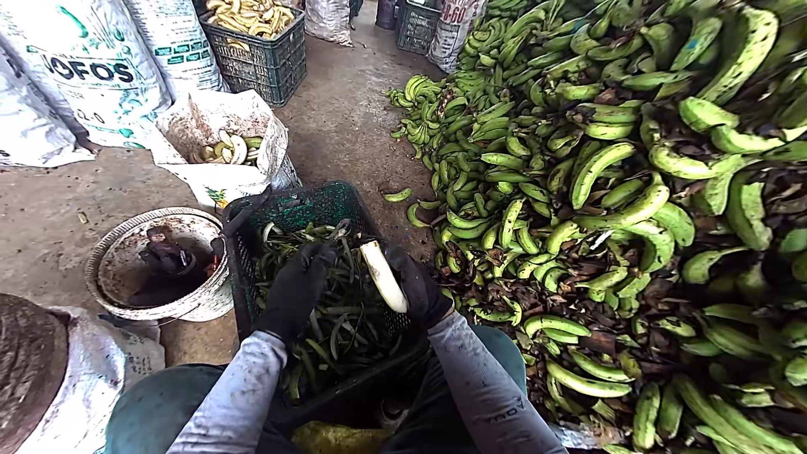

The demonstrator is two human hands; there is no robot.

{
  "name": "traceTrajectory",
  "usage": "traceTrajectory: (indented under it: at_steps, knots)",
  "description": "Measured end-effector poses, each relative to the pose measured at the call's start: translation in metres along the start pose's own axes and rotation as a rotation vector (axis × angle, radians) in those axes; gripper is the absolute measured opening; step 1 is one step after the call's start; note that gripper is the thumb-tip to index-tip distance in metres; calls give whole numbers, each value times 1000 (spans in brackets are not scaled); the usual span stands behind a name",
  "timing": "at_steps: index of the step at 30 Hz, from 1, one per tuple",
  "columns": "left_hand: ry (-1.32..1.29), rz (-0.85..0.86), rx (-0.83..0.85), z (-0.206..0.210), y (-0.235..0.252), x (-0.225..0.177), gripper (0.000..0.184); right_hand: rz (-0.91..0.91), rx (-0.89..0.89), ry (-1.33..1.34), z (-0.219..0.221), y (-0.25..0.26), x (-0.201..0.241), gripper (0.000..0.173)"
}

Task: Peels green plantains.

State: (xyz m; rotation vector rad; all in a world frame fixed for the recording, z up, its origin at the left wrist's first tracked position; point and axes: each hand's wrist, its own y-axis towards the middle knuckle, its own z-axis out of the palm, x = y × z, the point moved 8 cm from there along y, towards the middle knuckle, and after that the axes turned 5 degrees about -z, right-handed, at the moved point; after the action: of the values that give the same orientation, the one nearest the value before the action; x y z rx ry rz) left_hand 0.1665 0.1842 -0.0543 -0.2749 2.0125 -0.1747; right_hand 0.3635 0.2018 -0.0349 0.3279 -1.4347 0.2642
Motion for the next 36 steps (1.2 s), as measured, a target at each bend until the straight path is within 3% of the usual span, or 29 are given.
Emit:
traceTrajectory:
  at_steps: [2, 4, 7, 12, 14, 15, 18, 20, 23, 25, 27, 30, 33, 36]
  knots:
    - [-234, -53, 75, 6, 0, 9, 42, 51, -97, 153, -11, 4, -11, 42]
    - [-314, -50, 113, 13, -5, 6, 40, 145, -175, 403, -19, 8, -22, 50]
    - [6, 86, 76, 19, -16, -9, 49, 225, -216, 669, -23, 13, -27, 68]
    - [478, 622, -88, 46, -51, -43, 63, 214, -289, 890, -35, 16, -34, 51]
    - [504, 712, -158, 52, -59, -49, 63, 258, -338, 908, -36, 13, -36, 51]
    - [500, 675, -143, 52, -57, -49, 61, 262, -332, 854, -35, 12, -36, 48]
    - [388, 341, 17, 44, -32, -34, 52, 259, -208, 597, -15, 8, -31, 49]
    - [324, 249, 20, 35, -20, -24, 55, 241, -158, 523, -4, 7, -28, 50]
    - [378, 405, 26, 36, -34, -28, 58, 219, -193, 609, -11, 9, -27, 43]
    - [458, 614, -16, 43, -50, -34, 61, 310, -260, 748, -20, 12, -33, 47]
    - [492, 719, -87, 48, -60, -38, 59, 363, -310, 754, -26, 10, -35, 51]
    - [418, 482, 9, 50, -47, -32, 55, 287, -242, 597, -17, 7, -29, 43]
    - [147, 172, 34, 38, -24, -16, 50, 78, -61, 211, -1, 4, -15, 31]
    - [-56, 5, -28, 23, -8, 5, 40, 81, -55, 161, 6, 3, -16, 37]
